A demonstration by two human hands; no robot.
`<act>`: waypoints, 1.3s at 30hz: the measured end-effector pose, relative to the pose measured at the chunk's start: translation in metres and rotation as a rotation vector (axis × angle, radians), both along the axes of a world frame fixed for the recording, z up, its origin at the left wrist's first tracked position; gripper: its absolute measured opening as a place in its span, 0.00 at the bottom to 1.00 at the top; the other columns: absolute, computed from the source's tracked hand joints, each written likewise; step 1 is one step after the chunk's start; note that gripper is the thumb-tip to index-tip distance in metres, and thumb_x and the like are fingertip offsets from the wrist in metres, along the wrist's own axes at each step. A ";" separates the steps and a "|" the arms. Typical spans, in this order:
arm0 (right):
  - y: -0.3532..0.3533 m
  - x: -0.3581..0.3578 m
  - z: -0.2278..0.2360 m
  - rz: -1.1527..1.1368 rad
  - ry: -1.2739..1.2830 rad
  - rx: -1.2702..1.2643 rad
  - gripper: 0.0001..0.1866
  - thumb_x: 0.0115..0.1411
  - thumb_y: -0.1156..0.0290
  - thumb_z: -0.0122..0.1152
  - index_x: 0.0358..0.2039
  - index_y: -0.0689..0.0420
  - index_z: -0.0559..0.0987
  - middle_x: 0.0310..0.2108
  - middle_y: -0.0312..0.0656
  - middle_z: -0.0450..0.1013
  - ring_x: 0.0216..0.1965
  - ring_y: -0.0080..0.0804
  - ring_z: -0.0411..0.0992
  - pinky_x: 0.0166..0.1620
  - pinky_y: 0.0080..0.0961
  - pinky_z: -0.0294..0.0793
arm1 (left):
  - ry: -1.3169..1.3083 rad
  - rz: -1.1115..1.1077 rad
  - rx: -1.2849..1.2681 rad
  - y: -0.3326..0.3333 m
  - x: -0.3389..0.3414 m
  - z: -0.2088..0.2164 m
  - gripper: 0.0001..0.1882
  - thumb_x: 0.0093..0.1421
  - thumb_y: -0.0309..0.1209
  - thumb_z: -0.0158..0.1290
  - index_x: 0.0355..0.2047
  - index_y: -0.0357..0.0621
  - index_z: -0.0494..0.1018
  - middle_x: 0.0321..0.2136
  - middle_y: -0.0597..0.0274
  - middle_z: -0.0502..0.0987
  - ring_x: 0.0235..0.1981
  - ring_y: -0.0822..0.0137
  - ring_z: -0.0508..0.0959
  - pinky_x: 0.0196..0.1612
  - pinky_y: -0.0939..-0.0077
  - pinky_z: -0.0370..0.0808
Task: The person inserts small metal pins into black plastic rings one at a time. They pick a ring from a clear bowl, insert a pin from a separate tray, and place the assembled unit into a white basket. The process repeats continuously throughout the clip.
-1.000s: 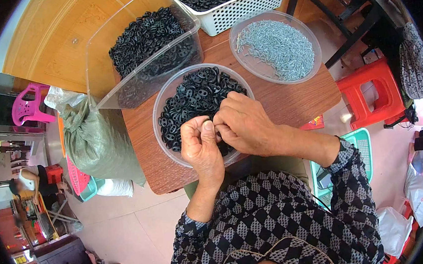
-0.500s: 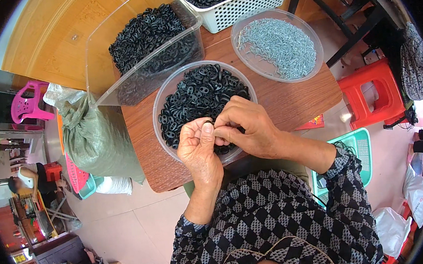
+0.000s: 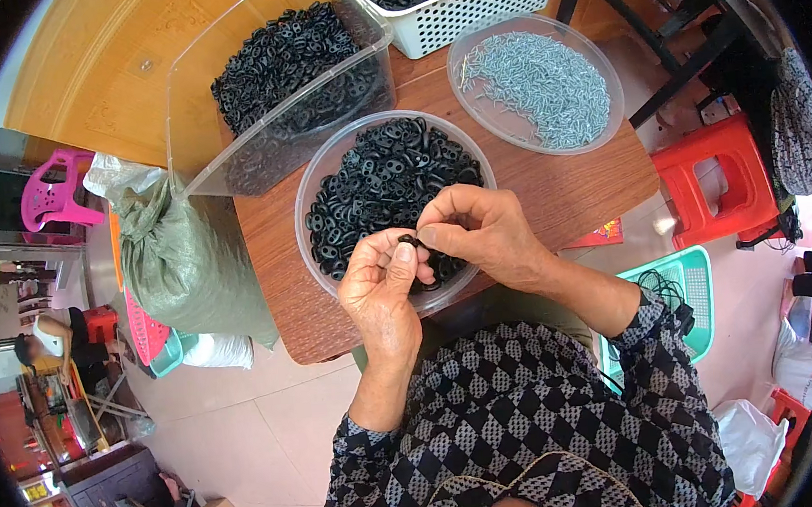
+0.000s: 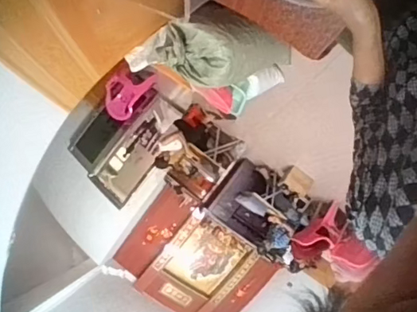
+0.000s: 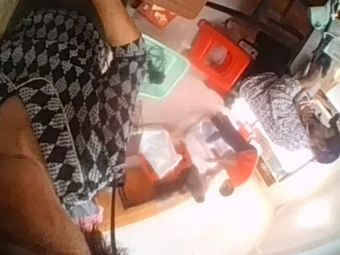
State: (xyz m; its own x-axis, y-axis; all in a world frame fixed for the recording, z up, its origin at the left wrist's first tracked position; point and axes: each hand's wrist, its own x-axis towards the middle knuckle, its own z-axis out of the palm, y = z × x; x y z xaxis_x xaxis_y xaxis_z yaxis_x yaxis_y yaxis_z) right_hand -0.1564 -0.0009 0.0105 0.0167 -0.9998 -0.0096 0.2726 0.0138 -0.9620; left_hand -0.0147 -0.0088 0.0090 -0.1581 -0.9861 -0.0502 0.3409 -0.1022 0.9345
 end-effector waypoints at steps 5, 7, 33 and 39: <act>0.000 0.003 -0.004 -0.009 0.025 0.033 0.05 0.55 0.74 0.58 0.29 0.63 0.76 0.25 0.32 0.71 0.27 0.13 0.66 0.28 0.12 0.67 | -0.036 0.013 0.000 0.001 0.001 0.000 0.05 0.58 0.23 0.51 0.33 0.33 0.71 0.24 0.60 0.74 0.21 0.75 0.71 0.25 0.85 0.71; 0.000 0.004 -0.006 -0.008 0.012 0.035 0.05 0.55 0.74 0.58 0.28 0.63 0.76 0.25 0.32 0.71 0.26 0.13 0.66 0.28 0.12 0.67 | -0.040 0.029 0.004 0.001 0.001 0.000 0.05 0.57 0.22 0.51 0.32 0.31 0.71 0.24 0.58 0.74 0.21 0.73 0.72 0.23 0.83 0.72; 0.003 0.015 -0.010 -0.117 0.298 -0.195 0.03 0.54 0.76 0.56 0.24 0.60 0.73 0.22 0.35 0.67 0.24 0.20 0.65 0.27 0.19 0.65 | -0.109 0.124 -0.122 0.006 -0.002 -0.006 0.05 0.58 0.22 0.51 0.31 0.31 0.72 0.23 0.61 0.74 0.19 0.77 0.70 0.23 0.86 0.70; -0.002 0.020 -0.015 -0.174 0.515 -0.428 0.06 0.52 0.73 0.57 0.22 0.59 0.70 0.20 0.38 0.65 0.23 0.30 0.63 0.27 0.27 0.63 | -0.110 0.143 -0.148 0.009 0.000 -0.006 0.05 0.58 0.22 0.51 0.32 0.31 0.72 0.22 0.62 0.74 0.20 0.78 0.70 0.24 0.86 0.70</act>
State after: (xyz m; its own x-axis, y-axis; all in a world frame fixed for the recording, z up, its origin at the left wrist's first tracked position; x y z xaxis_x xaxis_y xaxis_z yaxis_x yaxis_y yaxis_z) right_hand -0.1367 -0.0029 -0.0045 -0.0456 -0.9052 0.4225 -0.2565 -0.3982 -0.8807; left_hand -0.0148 0.0003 0.0025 -0.0177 -0.9960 0.0877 0.2374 0.0810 0.9680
